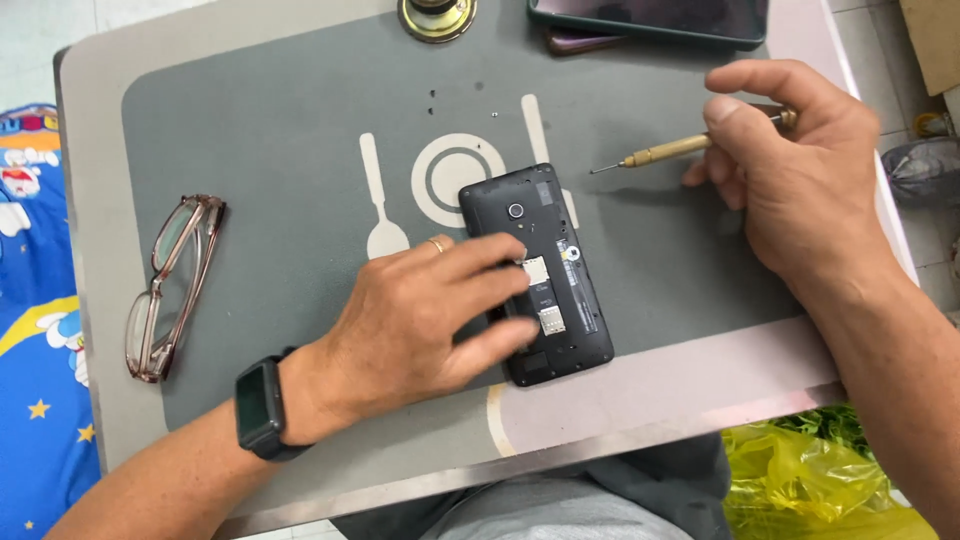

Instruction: Using a precision screwdriver to remove small screws from the back of a smartphone.

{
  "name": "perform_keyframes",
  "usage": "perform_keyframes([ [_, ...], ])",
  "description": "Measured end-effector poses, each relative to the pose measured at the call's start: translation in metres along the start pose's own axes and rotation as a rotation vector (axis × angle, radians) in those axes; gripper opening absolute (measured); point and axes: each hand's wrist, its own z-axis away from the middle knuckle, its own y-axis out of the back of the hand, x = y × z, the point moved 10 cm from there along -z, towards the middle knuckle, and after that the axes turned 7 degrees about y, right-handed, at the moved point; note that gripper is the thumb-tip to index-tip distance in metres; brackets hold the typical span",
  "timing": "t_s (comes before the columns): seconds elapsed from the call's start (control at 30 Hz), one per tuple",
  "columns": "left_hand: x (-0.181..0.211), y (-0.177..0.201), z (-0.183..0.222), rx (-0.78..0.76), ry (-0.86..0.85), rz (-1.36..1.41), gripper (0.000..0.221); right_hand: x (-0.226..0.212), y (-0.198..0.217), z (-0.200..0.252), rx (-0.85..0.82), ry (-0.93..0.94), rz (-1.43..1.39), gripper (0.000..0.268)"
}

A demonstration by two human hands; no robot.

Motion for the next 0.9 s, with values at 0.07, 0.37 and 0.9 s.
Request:
perform_keyframes([
  [0.07, 0.0, -0.002, -0.011, 0.073, -0.005, -0.069, 0.016, 0.004, 0.001, -0.003, 0.017, -0.013, -0.046, 0.016],
  [0.37, -0.003, -0.053, -0.09, 0.171, -0.061, -0.535, 0.048, 0.002, 0.004, -0.005, 0.065, 0.02, -0.119, 0.019],
  [0.9, -0.038, -0.083, -0.11, 0.099, -0.135, -0.616, 0.046, -0.023, 0.027, -0.006, 0.095, 0.366, 0.126, 0.019],
])
